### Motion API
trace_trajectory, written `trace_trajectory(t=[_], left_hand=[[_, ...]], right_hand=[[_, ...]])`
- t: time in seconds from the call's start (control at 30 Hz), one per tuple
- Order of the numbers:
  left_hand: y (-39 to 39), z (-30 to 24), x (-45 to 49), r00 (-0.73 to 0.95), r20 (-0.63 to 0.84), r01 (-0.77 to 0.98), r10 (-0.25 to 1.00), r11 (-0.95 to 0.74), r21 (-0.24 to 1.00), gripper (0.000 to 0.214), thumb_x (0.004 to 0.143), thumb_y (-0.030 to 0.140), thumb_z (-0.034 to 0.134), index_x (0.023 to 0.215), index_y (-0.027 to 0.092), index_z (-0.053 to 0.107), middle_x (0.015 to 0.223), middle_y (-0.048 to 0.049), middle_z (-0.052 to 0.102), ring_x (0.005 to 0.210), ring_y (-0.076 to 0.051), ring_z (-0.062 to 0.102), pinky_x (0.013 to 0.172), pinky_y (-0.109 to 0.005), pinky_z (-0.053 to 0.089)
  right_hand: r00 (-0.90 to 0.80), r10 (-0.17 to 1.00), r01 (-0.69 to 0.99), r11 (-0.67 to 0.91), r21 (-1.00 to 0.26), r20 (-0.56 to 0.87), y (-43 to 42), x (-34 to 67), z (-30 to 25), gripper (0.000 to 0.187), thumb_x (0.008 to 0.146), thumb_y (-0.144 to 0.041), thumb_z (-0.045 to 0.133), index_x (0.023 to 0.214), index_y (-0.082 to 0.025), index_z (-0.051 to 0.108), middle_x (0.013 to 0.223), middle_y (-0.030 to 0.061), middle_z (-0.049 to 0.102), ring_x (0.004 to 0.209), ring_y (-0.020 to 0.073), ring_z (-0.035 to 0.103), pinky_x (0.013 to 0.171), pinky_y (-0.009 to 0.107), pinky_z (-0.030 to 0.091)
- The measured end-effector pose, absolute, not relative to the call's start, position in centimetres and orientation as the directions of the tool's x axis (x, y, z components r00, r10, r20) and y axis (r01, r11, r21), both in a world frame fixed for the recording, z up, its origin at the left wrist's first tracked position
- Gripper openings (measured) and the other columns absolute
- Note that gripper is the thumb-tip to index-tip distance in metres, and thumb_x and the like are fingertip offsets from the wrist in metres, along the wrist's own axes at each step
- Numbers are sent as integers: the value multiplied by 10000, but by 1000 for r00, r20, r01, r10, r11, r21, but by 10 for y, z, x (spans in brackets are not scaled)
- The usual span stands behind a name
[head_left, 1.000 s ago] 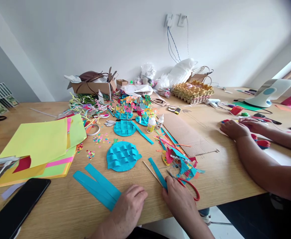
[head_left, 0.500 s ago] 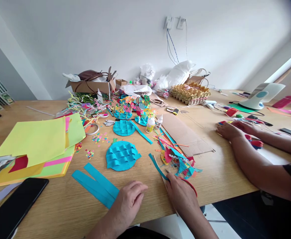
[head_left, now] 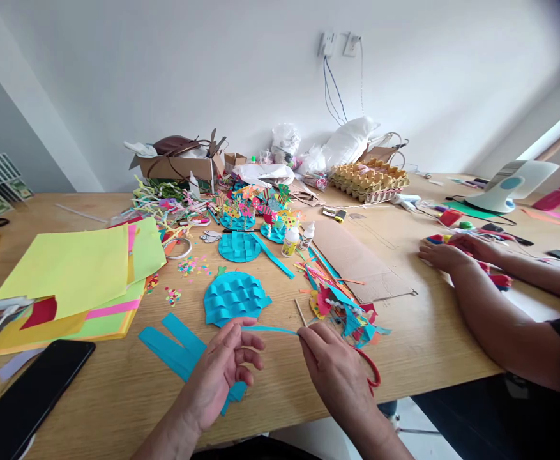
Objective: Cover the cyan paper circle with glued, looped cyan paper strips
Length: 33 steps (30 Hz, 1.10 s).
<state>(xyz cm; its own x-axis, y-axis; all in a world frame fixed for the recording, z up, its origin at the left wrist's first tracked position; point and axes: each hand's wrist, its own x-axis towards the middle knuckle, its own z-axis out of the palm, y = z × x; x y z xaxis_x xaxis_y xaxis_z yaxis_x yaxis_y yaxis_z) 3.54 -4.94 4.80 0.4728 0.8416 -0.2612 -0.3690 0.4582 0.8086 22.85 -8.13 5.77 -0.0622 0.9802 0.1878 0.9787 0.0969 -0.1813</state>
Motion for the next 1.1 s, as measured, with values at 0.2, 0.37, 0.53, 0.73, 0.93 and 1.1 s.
trace_trajectory(t=[0.2,0.37,0.53,0.73,0.93,1.1], left_hand=[[-49,48,26,395,-278,-345,875,422,838,284,775,386,588,965,180,545,735,-7,592,616,-99,528,457,-170,373],[-47,45,23,284,-258,-207,923,322,924,189,680,296,661,797,167,588,598,27,578,555,-84,488,512,-180,390],[-45,37,13,216,-135,-115,967,163,980,138,709,280,619,799,175,603,604,19,602,570,-105,515,545,-206,413],[-45,38,10,256,-62,-121,965,96,988,168,737,245,590,901,204,584,725,16,639,622,-115,572,575,-216,449],[-43,51,19,395,-112,-38,912,137,990,248,679,200,589,924,203,553,737,12,656,565,-111,576,509,-208,436],[-39,49,16,367,-176,45,914,172,984,276,625,240,605,893,191,555,696,13,639,542,-115,568,483,-211,423]], right_hand=[[-166,942,953,229,-198,292,-73,214,44,237,871,-121,406,775,-201,608,760,36,589,724,164,532,622,247,360],[-61,913,863,251,-438,402,-65,217,34,151,854,-170,432,910,-188,571,862,60,583,770,175,540,669,269,409],[211,973,596,-48,-801,98,-66,227,34,117,796,-279,482,742,-178,507,676,17,540,600,140,517,538,249,399],[-245,888,11,-398,-917,-389,-86,207,40,363,768,-483,515,723,-131,586,625,0,546,441,63,478,370,166,293],[-316,899,-540,-434,-721,-305,-77,185,40,324,641,-401,714,822,-161,591,680,-27,548,402,16,405,317,136,202],[-165,931,-621,-354,-699,-325,-62,191,35,284,612,-318,750,596,-153,518,428,-71,441,355,18,326,328,140,166]])
